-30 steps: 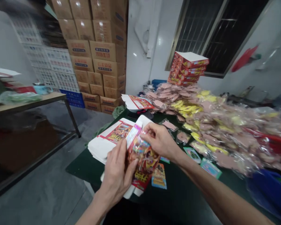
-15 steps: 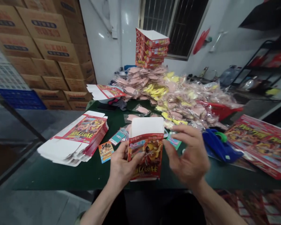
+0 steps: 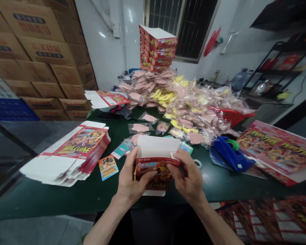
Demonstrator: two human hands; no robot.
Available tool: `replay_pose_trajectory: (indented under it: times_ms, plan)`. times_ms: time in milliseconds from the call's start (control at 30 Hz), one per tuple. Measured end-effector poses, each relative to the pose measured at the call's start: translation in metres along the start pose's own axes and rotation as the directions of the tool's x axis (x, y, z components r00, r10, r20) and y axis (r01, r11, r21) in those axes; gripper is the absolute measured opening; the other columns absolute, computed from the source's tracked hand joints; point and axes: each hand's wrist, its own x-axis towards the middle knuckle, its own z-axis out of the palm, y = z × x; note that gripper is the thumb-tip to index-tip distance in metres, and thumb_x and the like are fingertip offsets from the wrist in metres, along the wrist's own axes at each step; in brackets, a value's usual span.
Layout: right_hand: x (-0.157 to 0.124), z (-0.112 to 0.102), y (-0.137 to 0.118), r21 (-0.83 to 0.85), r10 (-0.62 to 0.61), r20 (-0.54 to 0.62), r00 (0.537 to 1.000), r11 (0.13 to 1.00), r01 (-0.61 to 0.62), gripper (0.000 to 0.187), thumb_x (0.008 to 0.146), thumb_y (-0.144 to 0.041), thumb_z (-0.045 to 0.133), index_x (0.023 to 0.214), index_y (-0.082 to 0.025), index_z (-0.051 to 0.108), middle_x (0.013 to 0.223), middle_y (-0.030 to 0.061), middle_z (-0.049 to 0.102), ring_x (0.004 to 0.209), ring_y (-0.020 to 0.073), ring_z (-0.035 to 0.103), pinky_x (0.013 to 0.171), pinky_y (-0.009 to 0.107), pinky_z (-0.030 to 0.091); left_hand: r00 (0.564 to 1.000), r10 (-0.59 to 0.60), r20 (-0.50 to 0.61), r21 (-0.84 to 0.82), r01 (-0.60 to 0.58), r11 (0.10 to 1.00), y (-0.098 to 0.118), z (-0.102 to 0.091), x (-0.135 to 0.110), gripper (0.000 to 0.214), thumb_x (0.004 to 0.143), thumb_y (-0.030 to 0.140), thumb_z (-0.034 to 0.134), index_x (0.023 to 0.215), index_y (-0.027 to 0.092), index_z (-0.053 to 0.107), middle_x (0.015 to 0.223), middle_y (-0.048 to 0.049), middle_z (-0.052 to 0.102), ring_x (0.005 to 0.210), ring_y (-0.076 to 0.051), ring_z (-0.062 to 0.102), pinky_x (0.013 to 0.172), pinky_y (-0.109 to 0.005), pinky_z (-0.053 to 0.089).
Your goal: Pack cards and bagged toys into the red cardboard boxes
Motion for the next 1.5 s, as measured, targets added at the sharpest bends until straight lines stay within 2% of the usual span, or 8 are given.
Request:
replay_pose_trajectory:
  times_ms: [200,367,467,700,967,1100,1267,1500]
  plan:
    - [0.011,-0.012,-0.014,-0.006,0.13,-0.027,0.991,0.991,-0.13,0.015,0.087,-0.013,0.047,0.092,-0.021,0.059,0.101,0.0041,0.063,0.093,0.0143,0.061,0.081,0.026,0.049,0.952,0.293,-0.091,0.155,-0.277,0.948,0.028,-0.001,0.016,0.015,0.08,0.012,0.057,0.093,0.018,0.06,0.095,-0.004,0.063,0.089,-0.015,0.062,0.078,-0.025,0.05]
    - [0.018,-0.028,-0.022,0.189,0.427,0.137,0.894,0.875,-0.446,0.005,0.089,-0.022,0.049,0.09,-0.021,0.054,0.083,-0.0005,0.061,0.072,0.0095,0.06,0.061,0.017,0.047,0.995,-0.015,-0.103,-0.068,0.008,0.998,0.042,0.01,0.01,0.01,0.084,0.017,0.052,0.093,0.02,0.058,0.085,-0.0012,0.065,0.073,-0.011,0.062,0.062,-0.018,0.047]
    - [0.02,-0.037,-0.022,0.274,0.462,0.265,0.847,0.806,-0.525,0.024,0.089,-0.026,0.049,0.112,-0.025,0.045,0.084,-0.0012,0.061,0.073,0.01,0.061,0.064,0.019,0.049,0.955,-0.297,-0.024,-0.4,0.263,0.878,0.044,0.013,0.009,0.03,0.086,0.023,0.051,0.115,0.027,0.047,0.095,-0.0009,0.066,0.073,-0.01,0.062,0.063,-0.019,0.049]
    - [0.018,-0.038,-0.023,0.18,0.318,0.221,0.922,0.916,-0.359,0.014,0.09,-0.018,0.047,0.095,-0.022,0.06,0.093,0.003,0.063,0.088,0.0127,0.061,0.076,0.023,0.049,0.98,-0.194,0.041,-0.488,0.19,0.852,0.044,0.007,0.014,0.014,0.082,0.012,0.056,0.074,0.022,0.063,0.093,-0.0008,0.066,0.091,-0.017,0.062,0.078,-0.028,0.048]
    - [0.019,-0.05,-0.028,0.221,0.336,0.31,0.89,0.884,-0.411,0.016,0.084,-0.026,0.058,0.098,-0.022,0.063,0.099,0.0046,0.066,0.094,0.0158,0.063,0.076,0.024,0.053,0.97,-0.092,0.224,-0.437,0.185,0.88,0.051,-0.009,0.013,0.02,0.085,0.023,0.049,0.086,0.019,0.069,0.108,-0.0102,0.063,0.102,-0.024,0.059,0.076,-0.032,0.051]
    - [0.017,-0.044,-0.026,0.058,0.291,0.239,0.926,0.948,-0.313,0.011,0.084,-0.022,0.058,0.095,-0.021,0.061,0.091,0.0036,0.067,0.082,0.0136,0.064,0.07,0.022,0.053,0.965,0.018,0.262,-0.034,-0.009,0.999,0.061,-0.018,0.028,0.011,0.079,0.017,0.061,0.089,0.021,0.064,0.09,-0.0038,0.068,0.082,-0.016,0.064,0.071,-0.025,0.051]
    - [0.018,-0.04,-0.025,-0.111,0.098,0.164,0.982,0.991,-0.081,0.01,0.087,-0.021,0.054,0.096,-0.021,0.058,0.084,0.0024,0.067,0.074,0.0124,0.064,0.066,0.021,0.052,0.898,0.29,0.331,0.124,-0.346,0.93,0.066,-0.018,0.04,0.017,0.081,0.016,0.057,0.098,0.019,0.062,0.085,-0.0043,0.07,0.077,-0.015,0.066,0.069,-0.024,0.053]
    - [0.031,-0.043,-0.04,-0.094,0.153,0.24,0.958,0.986,-0.134,0.008,0.086,-0.017,0.053,0.086,-0.02,0.061,0.074,-0.0003,0.067,0.064,0.0094,0.063,0.059,0.017,0.05,0.899,0.201,0.39,0.041,-0.235,0.971,0.073,-0.024,0.045,0.012,0.081,0.014,0.057,0.083,0.02,0.067,0.075,-0.0025,0.07,0.069,-0.015,0.067,0.06,-0.024,0.054]
